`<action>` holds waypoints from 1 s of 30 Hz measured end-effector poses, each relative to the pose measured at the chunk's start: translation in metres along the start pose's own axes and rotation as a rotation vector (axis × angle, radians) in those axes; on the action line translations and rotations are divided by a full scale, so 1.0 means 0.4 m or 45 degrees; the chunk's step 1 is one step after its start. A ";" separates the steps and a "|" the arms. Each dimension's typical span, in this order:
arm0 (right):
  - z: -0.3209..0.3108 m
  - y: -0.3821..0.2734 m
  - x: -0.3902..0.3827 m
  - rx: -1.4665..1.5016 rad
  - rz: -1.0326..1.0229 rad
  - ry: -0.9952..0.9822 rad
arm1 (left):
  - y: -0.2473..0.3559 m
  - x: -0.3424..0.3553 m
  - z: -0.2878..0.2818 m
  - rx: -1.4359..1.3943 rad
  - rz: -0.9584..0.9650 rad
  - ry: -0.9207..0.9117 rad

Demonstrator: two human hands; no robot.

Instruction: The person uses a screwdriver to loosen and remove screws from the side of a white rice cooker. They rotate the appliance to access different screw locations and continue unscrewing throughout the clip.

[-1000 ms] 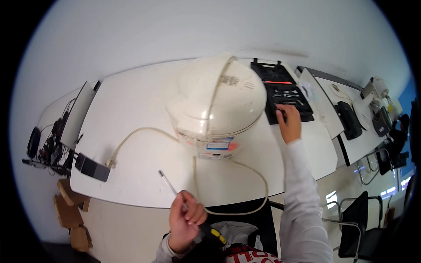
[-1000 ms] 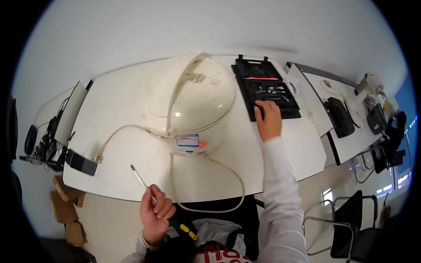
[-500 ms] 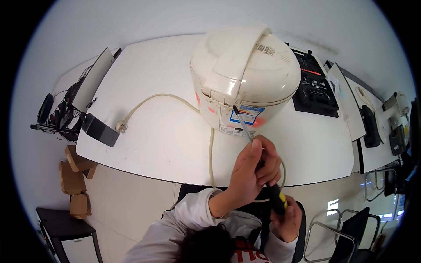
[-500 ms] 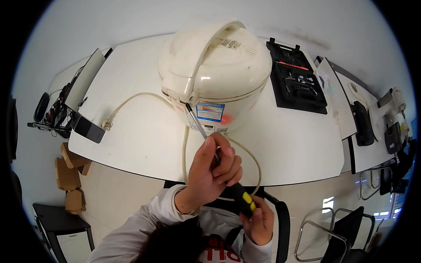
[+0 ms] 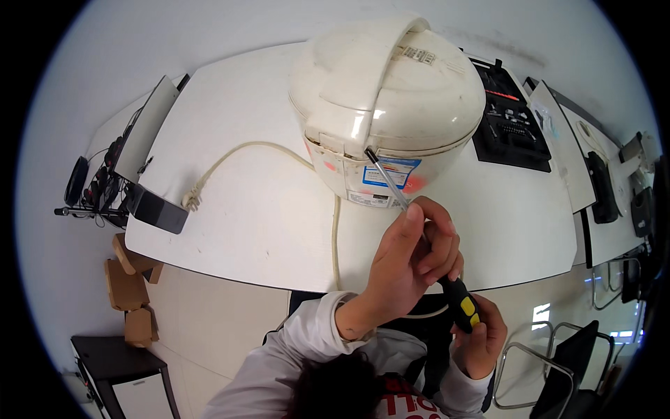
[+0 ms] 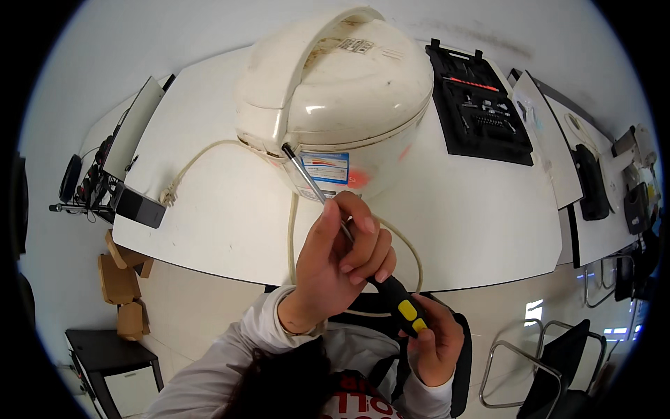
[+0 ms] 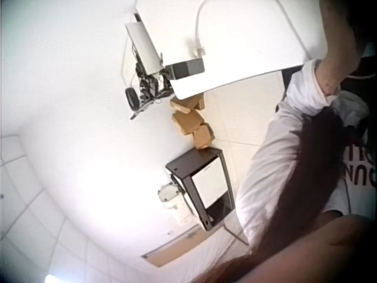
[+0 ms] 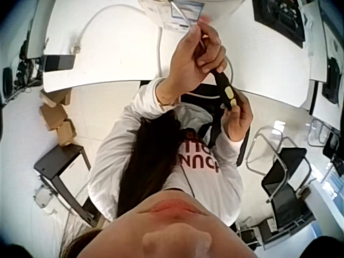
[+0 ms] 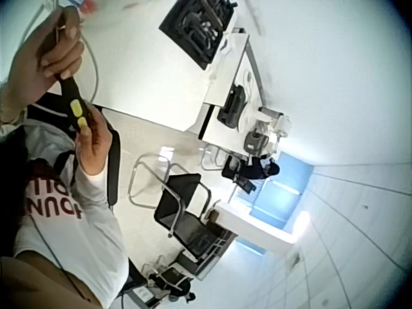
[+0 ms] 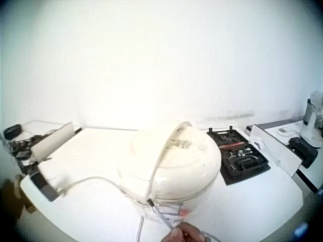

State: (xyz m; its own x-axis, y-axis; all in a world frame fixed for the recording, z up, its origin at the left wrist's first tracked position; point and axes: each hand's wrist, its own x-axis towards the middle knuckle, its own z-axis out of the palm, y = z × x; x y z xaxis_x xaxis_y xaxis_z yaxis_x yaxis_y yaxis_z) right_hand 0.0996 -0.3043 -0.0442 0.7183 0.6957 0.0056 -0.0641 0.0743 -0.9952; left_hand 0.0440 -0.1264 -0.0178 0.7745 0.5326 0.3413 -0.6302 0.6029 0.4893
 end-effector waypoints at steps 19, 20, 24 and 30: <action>-0.079 -0.039 0.063 -0.596 -0.959 0.207 | -0.012 -0.020 0.006 0.334 0.021 0.067; -0.081 -0.041 0.069 -0.594 -0.966 0.176 | -0.010 -0.017 0.008 0.334 0.036 0.061; -0.083 -0.041 0.080 -0.562 -0.951 0.119 | -0.005 -0.017 0.011 0.314 0.007 0.114; -0.075 -0.045 0.096 -0.481 -0.926 0.130 | -0.016 -0.014 0.036 0.453 -0.054 0.252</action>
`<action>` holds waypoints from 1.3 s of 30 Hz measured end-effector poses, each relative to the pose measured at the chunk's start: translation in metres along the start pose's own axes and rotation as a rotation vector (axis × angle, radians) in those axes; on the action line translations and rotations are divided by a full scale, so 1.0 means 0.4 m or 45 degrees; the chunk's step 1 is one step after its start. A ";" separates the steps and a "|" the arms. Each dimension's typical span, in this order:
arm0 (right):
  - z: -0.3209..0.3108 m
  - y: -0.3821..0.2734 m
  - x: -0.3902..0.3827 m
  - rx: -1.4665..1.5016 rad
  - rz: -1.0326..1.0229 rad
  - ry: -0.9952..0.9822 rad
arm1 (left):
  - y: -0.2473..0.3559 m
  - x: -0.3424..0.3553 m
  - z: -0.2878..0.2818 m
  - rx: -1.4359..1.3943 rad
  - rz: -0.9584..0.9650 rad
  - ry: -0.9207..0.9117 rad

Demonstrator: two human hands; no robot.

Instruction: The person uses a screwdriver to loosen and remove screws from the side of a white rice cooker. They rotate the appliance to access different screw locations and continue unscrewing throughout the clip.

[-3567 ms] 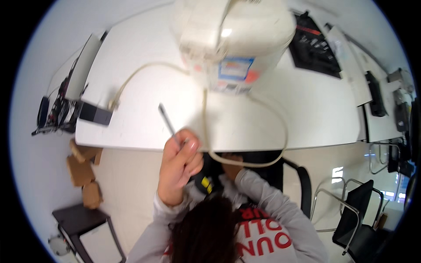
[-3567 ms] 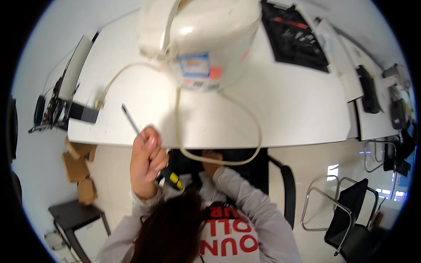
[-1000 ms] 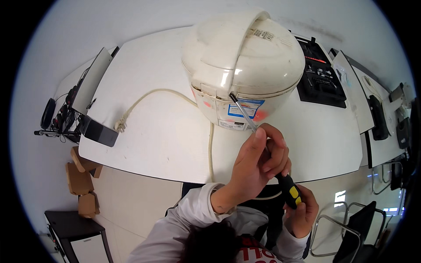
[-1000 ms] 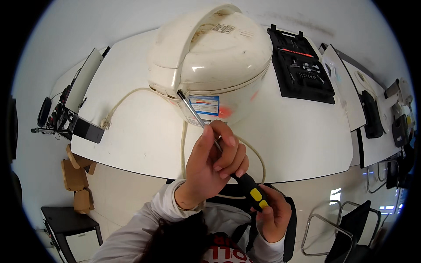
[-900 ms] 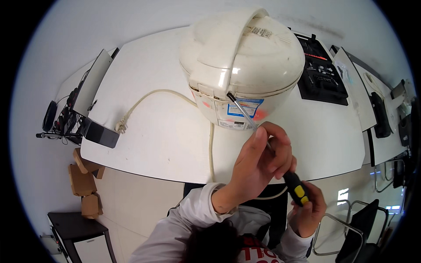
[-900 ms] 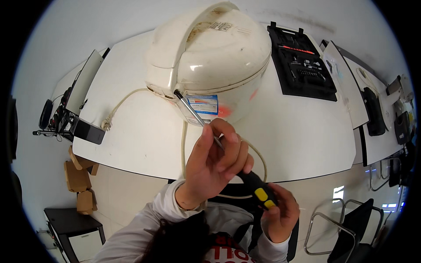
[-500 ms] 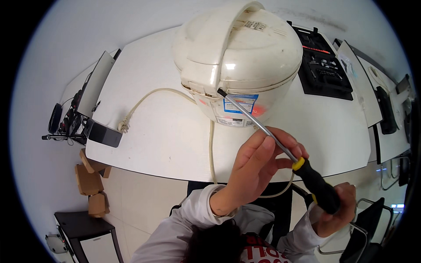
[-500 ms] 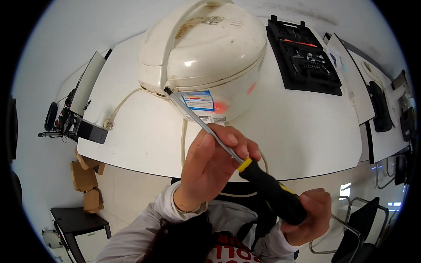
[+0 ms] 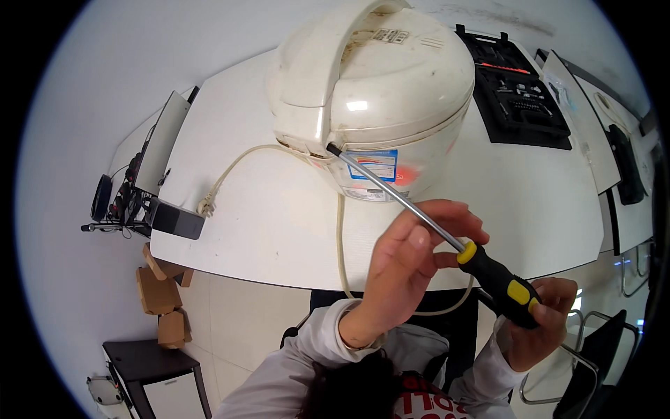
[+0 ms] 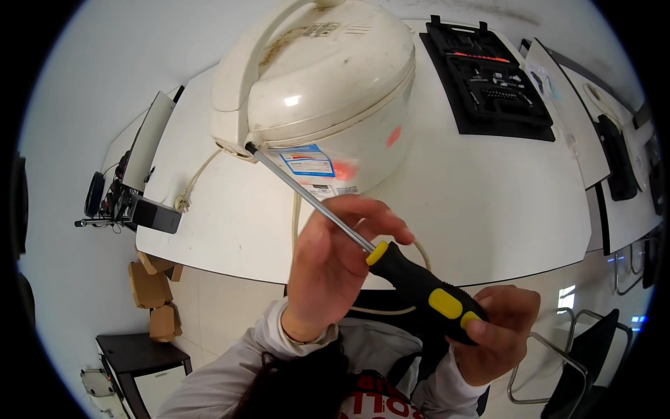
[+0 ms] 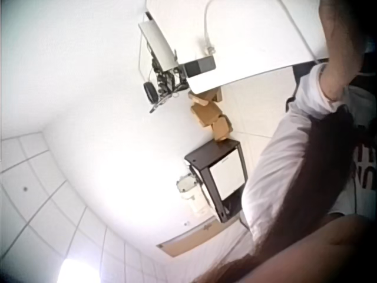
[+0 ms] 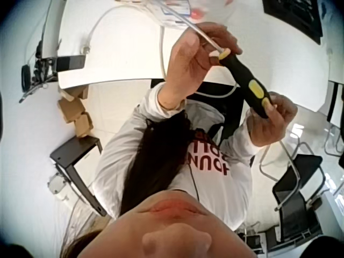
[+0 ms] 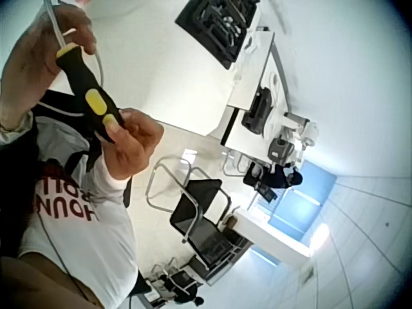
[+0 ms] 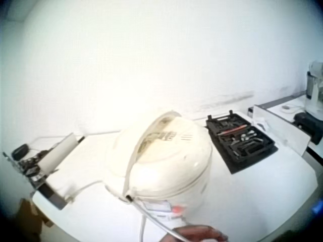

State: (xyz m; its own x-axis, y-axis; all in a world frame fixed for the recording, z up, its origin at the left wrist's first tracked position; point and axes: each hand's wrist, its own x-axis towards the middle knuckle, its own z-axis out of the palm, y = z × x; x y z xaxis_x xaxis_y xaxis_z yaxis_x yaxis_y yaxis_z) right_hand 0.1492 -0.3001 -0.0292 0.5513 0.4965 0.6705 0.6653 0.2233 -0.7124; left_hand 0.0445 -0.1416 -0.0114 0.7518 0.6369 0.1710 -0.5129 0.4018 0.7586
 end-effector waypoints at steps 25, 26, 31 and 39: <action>0.053 -0.072 0.014 -0.121 0.218 0.156 | 0.020 -0.020 0.063 -0.237 -0.116 -0.051; 0.050 -0.064 0.019 -0.119 0.120 0.135 | 0.022 -0.018 0.064 -0.248 -0.126 -0.036; 0.043 -0.064 0.027 -0.186 -0.031 -0.010 | -0.009 -0.025 0.035 -0.242 -0.153 -0.187; 0.104 -0.054 0.062 -0.050 0.092 0.394 | 0.011 -0.022 0.061 -0.246 -0.139 -0.103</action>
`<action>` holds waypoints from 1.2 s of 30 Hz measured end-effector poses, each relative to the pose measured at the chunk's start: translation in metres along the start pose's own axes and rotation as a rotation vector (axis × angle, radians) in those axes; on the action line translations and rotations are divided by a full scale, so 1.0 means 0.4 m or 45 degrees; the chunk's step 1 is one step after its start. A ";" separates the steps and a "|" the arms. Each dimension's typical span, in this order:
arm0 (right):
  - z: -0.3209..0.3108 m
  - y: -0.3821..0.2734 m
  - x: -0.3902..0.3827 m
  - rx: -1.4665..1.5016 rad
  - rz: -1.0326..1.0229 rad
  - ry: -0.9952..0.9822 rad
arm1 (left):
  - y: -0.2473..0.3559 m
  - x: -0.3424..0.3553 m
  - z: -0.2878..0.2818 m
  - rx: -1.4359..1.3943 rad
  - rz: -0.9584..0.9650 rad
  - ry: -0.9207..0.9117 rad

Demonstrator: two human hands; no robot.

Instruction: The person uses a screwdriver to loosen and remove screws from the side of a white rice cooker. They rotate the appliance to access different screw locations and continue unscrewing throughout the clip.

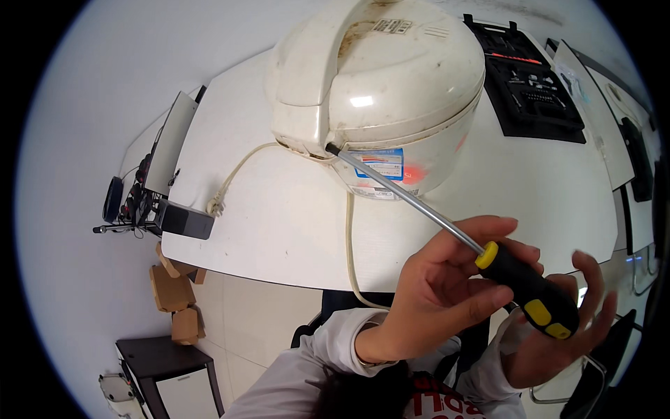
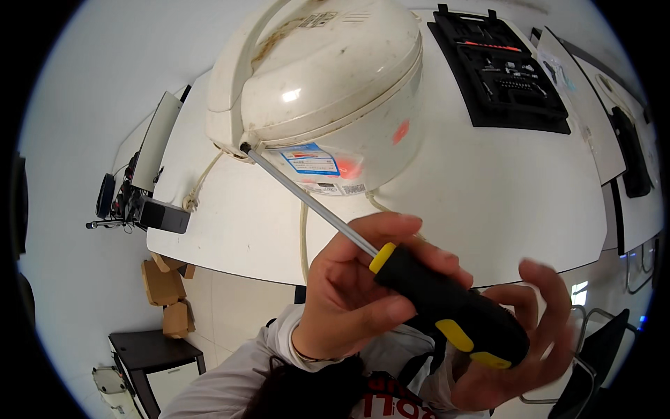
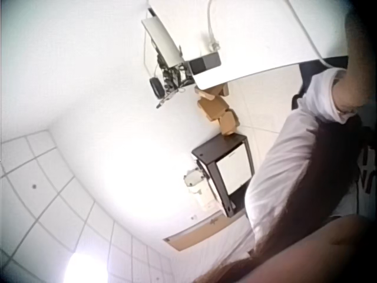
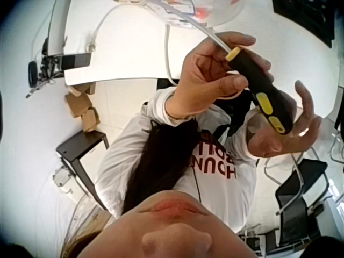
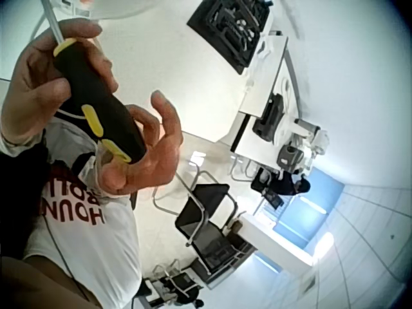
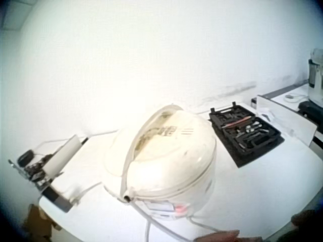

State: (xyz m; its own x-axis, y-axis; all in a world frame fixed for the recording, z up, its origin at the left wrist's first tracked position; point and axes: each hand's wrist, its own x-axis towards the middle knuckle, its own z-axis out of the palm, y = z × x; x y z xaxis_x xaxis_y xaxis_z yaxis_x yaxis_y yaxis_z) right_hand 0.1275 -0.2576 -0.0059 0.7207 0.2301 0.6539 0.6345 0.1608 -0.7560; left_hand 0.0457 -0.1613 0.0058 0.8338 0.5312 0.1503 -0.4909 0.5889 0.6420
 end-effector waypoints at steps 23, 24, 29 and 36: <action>-0.033 0.039 0.005 0.666 -0.090 -0.408 | -0.018 0.008 -0.023 -0.078 0.061 0.029; -0.028 0.040 0.006 0.592 -0.038 -0.454 | -0.016 0.005 -0.026 -0.059 0.054 0.072; -0.071 0.005 0.014 0.153 0.347 -0.747 | -0.011 -0.004 -0.045 0.108 0.087 0.112; -0.050 0.017 0.030 -0.017 0.153 -1.034 | 0.069 -0.038 -0.149 1.410 0.362 -0.087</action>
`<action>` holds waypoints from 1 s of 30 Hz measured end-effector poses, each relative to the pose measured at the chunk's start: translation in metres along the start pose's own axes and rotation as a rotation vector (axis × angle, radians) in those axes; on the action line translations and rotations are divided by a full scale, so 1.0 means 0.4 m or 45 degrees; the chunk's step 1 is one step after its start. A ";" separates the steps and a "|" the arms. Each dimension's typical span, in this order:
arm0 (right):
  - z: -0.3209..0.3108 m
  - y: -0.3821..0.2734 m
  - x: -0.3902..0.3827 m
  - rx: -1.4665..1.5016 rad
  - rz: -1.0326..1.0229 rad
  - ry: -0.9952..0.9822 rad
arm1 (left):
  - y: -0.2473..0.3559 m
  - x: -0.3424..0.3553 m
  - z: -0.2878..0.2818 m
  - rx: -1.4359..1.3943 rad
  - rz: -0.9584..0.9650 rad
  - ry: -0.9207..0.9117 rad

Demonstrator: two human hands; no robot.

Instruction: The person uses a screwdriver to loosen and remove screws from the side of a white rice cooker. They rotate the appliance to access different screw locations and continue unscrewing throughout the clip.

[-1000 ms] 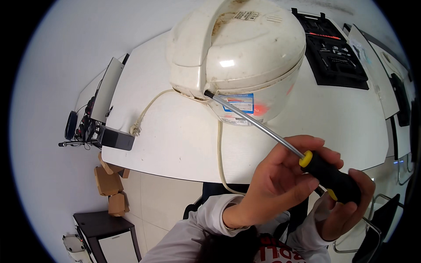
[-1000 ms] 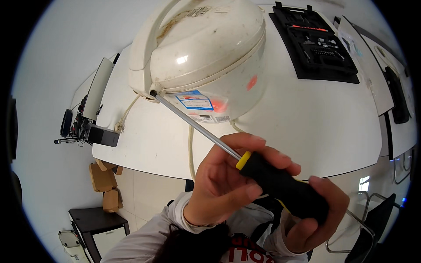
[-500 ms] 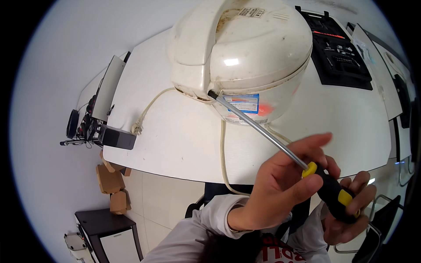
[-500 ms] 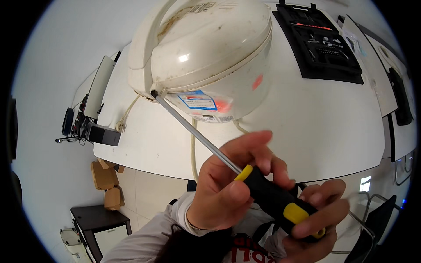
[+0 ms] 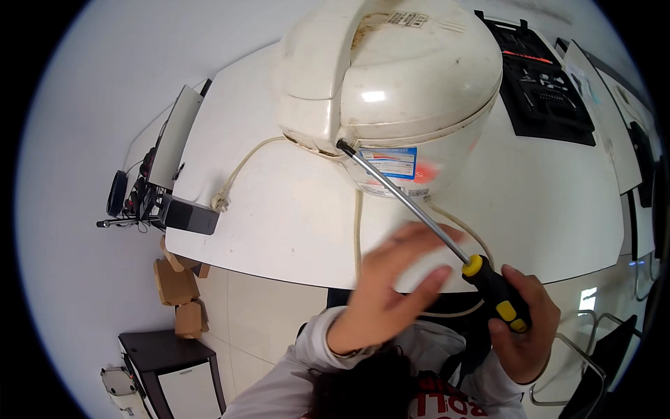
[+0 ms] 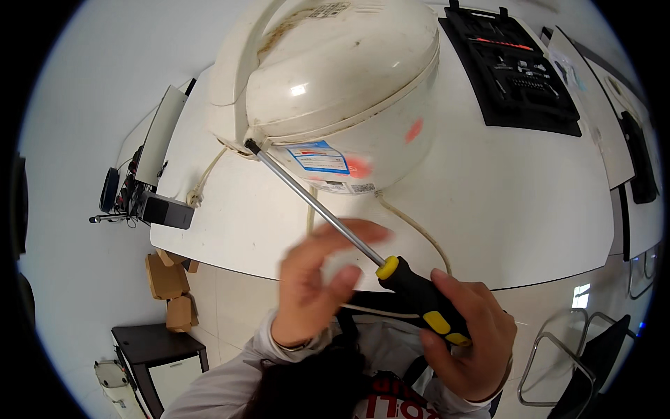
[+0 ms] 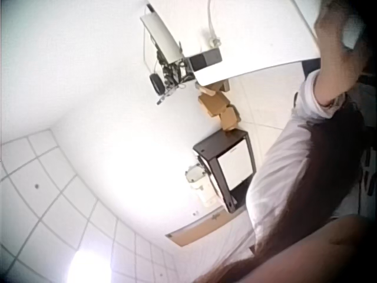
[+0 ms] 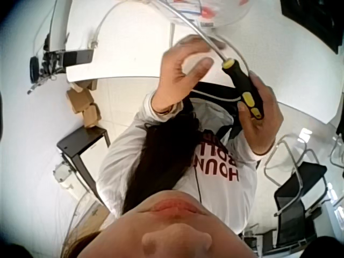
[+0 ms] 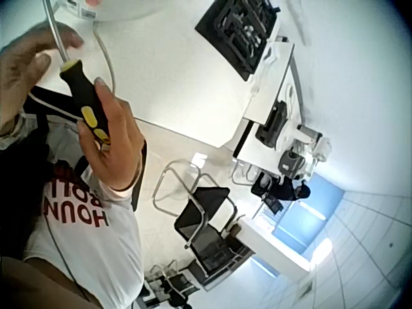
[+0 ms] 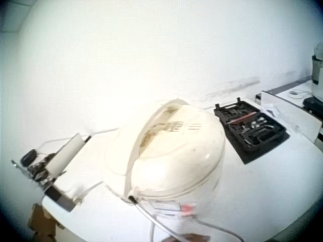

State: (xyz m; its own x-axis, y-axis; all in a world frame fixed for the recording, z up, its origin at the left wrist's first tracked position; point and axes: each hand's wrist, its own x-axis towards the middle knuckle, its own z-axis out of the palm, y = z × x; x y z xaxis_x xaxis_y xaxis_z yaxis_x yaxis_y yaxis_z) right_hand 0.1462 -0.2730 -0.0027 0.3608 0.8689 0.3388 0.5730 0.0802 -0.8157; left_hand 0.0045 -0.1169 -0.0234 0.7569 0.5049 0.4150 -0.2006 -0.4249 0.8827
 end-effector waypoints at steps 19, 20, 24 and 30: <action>0.073 0.010 -0.009 0.045 0.100 -0.006 | -0.004 0.112 -0.181 0.832 0.441 0.663; 0.075 0.014 -0.010 0.045 0.103 -0.001 | -0.007 0.113 -0.180 0.833 0.446 0.666; 0.078 0.018 -0.007 0.030 0.082 0.024 | -0.008 0.113 -0.176 0.841 0.443 0.680; 0.072 0.012 0.002 -0.105 0.036 0.075 | -0.010 0.114 -0.179 0.869 0.465 0.689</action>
State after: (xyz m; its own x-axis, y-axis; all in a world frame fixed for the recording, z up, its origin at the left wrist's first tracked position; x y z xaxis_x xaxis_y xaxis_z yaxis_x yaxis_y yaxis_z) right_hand 0.1279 -0.2579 -0.0201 0.4190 0.8399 0.3449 0.6194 0.0134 -0.7849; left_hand -0.0049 -0.0384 0.0079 0.2936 0.4611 0.8373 0.1692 -0.8872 0.4292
